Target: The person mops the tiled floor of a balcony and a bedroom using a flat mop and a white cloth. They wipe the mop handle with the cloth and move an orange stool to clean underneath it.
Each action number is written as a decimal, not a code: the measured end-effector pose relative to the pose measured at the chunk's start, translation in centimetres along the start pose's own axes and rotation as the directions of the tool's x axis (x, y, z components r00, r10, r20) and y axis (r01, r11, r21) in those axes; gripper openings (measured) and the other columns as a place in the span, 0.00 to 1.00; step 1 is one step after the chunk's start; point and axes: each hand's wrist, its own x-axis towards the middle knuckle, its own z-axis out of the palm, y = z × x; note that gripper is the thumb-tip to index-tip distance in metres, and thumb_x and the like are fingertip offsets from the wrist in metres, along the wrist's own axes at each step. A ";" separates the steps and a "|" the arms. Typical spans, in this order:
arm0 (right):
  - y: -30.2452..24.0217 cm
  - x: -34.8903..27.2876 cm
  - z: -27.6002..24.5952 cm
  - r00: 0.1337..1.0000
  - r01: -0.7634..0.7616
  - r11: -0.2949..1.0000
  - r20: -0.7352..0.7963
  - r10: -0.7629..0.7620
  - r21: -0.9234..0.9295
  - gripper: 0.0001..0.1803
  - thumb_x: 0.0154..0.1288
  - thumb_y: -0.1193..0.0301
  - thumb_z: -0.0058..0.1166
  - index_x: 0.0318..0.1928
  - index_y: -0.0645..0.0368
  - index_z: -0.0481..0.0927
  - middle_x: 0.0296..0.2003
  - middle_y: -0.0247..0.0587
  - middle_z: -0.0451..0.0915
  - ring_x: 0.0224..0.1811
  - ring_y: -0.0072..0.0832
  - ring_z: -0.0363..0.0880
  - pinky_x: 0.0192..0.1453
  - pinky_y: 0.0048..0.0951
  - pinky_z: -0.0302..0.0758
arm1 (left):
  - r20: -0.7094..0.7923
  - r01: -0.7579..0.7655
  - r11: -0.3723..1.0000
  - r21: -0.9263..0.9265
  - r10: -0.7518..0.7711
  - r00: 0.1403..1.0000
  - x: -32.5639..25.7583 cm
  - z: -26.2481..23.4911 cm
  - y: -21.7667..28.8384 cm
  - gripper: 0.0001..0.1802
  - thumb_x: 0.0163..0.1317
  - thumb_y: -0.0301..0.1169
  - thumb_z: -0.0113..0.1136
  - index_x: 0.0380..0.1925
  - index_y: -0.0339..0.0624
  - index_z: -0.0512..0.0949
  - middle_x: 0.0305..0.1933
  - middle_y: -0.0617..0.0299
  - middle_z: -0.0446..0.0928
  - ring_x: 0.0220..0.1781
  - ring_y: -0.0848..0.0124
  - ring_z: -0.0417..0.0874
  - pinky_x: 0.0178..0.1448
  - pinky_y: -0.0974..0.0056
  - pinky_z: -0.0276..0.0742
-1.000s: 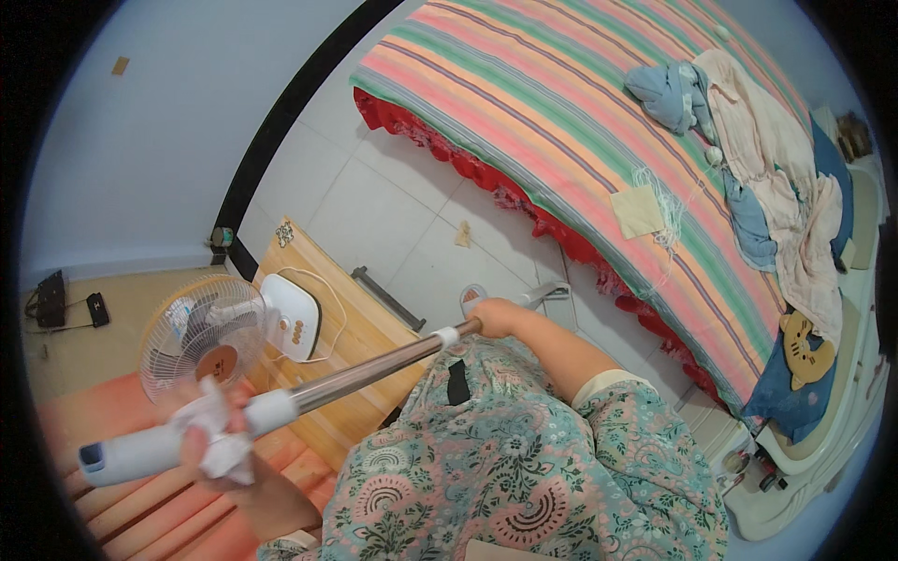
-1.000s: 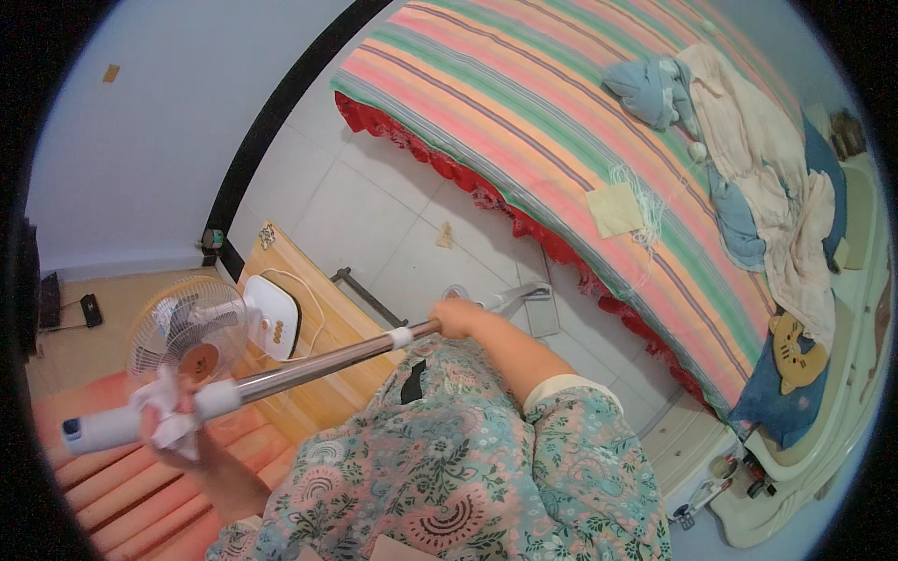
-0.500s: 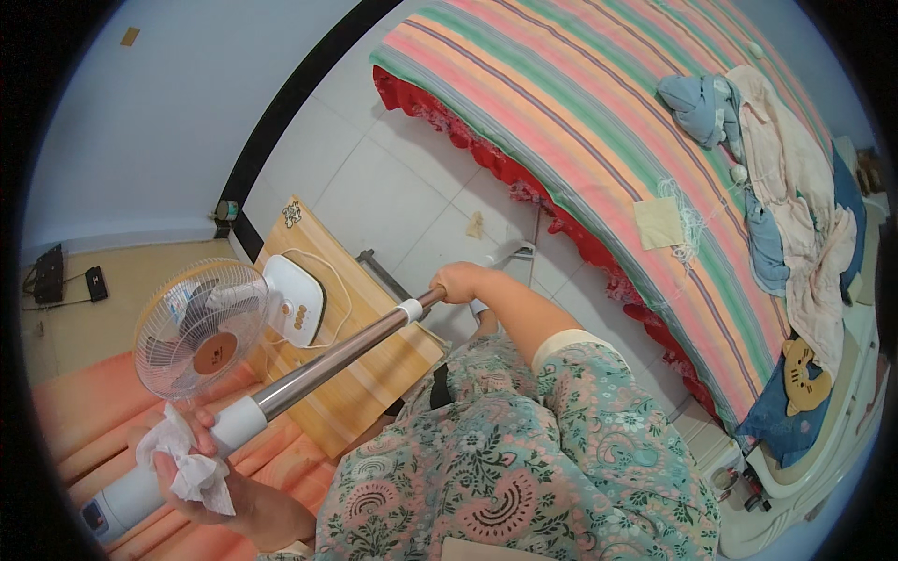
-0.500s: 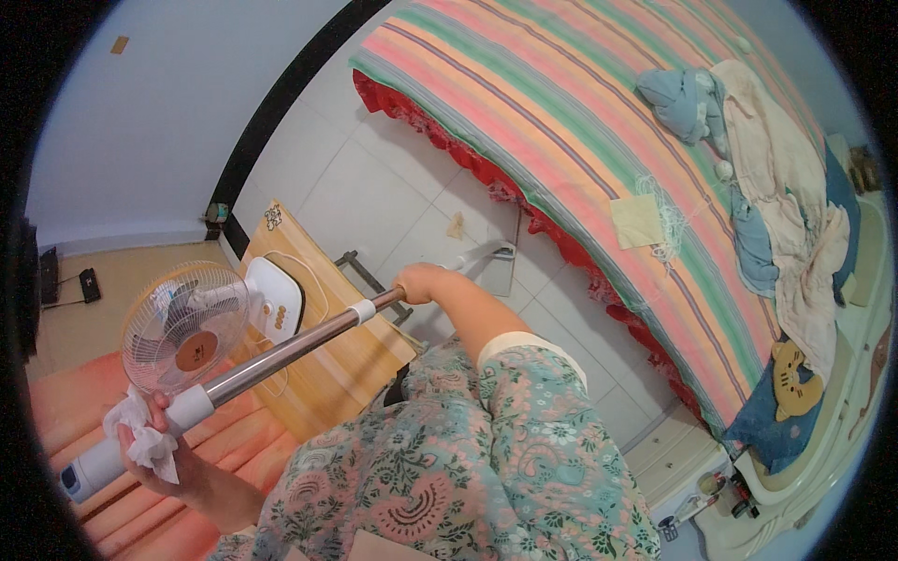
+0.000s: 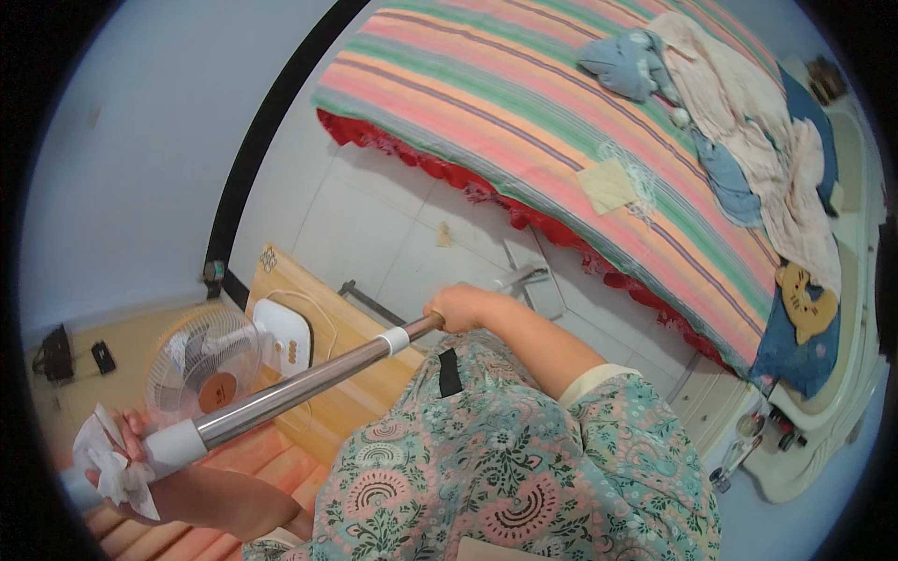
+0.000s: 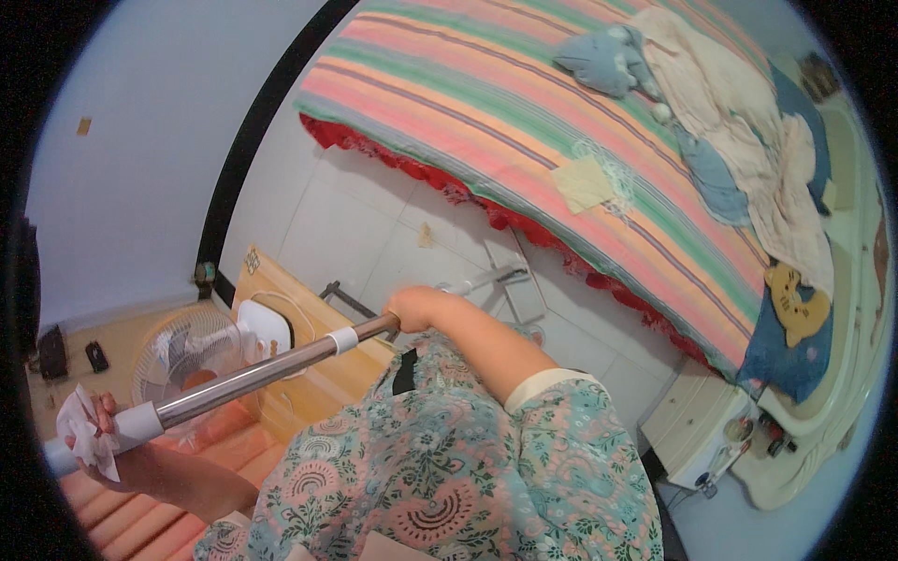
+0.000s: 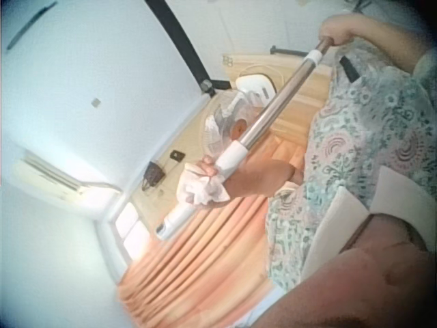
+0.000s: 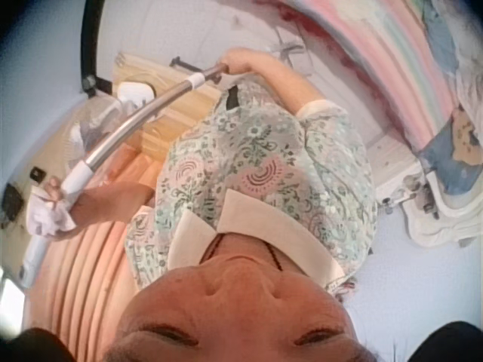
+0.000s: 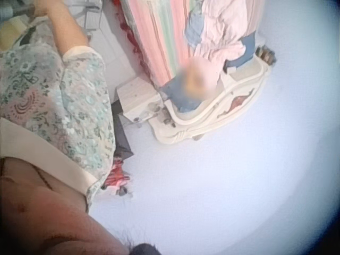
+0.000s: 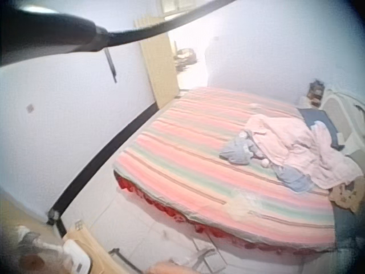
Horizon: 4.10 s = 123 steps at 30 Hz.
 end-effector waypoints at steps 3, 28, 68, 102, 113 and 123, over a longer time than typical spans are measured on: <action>2.7 -5.2 2.5 0.991 -0.060 0.997 -0.118 0.064 0.040 0.13 0.39 0.78 0.53 0.31 0.54 0.76 0.29 0.41 0.78 0.35 0.43 0.76 0.36 0.40 0.71 | 0.117 0.188 0.965 -0.184 -0.169 0.979 0.8 5.3 -1.9 0.18 0.56 0.43 0.53 0.30 0.39 0.63 0.27 0.61 0.61 0.30 0.73 0.65 0.41 0.67 0.60; 14.6 -48.8 22.9 -0.337 -0.284 0.538 -0.608 0.719 0.794 0.15 0.46 0.82 0.51 0.37 0.52 0.76 0.39 0.39 0.75 0.47 0.41 0.70 0.48 0.37 0.70 | 0.949 0.245 0.960 -0.137 0.056 0.311 -17.0 48.3 -2.9 0.23 0.49 0.46 0.64 0.29 0.42 0.65 0.30 0.59 0.67 0.30 0.66 0.75 0.46 0.51 0.76; -4.0 -15.8 15.5 -0.877 0.184 0.504 -0.091 0.472 0.844 0.05 0.45 0.76 0.56 0.26 0.57 0.76 0.26 0.39 0.75 0.33 0.40 0.72 0.35 0.40 0.71 | 0.222 0.809 0.576 0.121 0.778 -0.587 3.1 54.2 -5.0 0.15 0.42 0.29 0.70 0.21 0.46 0.70 0.20 0.64 0.77 0.23 0.70 0.81 0.36 0.65 0.79; -1.2 -25.4 15.8 -0.970 -0.079 0.752 -0.225 0.095 0.654 0.06 0.44 0.75 0.58 0.25 0.54 0.75 0.25 0.36 0.73 0.34 0.39 0.70 0.40 0.38 0.66 | 0.252 0.888 0.420 -0.186 0.894 -0.370 2.9 47.0 0.7 0.10 0.49 0.20 0.57 0.13 0.43 0.71 0.14 0.64 0.74 0.17 0.72 0.81 0.21 0.69 0.79; -1.2 -22.0 24.7 -0.957 0.110 0.601 0.248 -0.152 0.791 0.05 0.48 0.72 0.57 0.25 0.54 0.73 0.25 0.37 0.73 0.33 0.40 0.70 0.43 0.39 0.63 | -0.218 0.759 0.649 -0.053 0.734 -0.643 -8.2 49.0 3.4 0.09 0.59 0.30 0.52 0.20 0.42 0.76 0.25 0.60 0.79 0.28 0.64 0.82 0.43 0.55 0.76; 2.4 -28.3 28.4 -0.933 0.137 0.584 0.303 -0.196 0.800 0.07 0.51 0.73 0.58 0.26 0.55 0.72 0.25 0.36 0.73 0.34 0.37 0.70 0.48 0.36 0.62 | 0.380 0.716 0.672 -0.188 0.722 -0.578 -14.5 47.5 3.2 0.23 0.58 0.43 0.54 0.07 0.47 0.66 0.09 0.62 0.69 0.15 0.66 0.71 0.39 0.57 0.74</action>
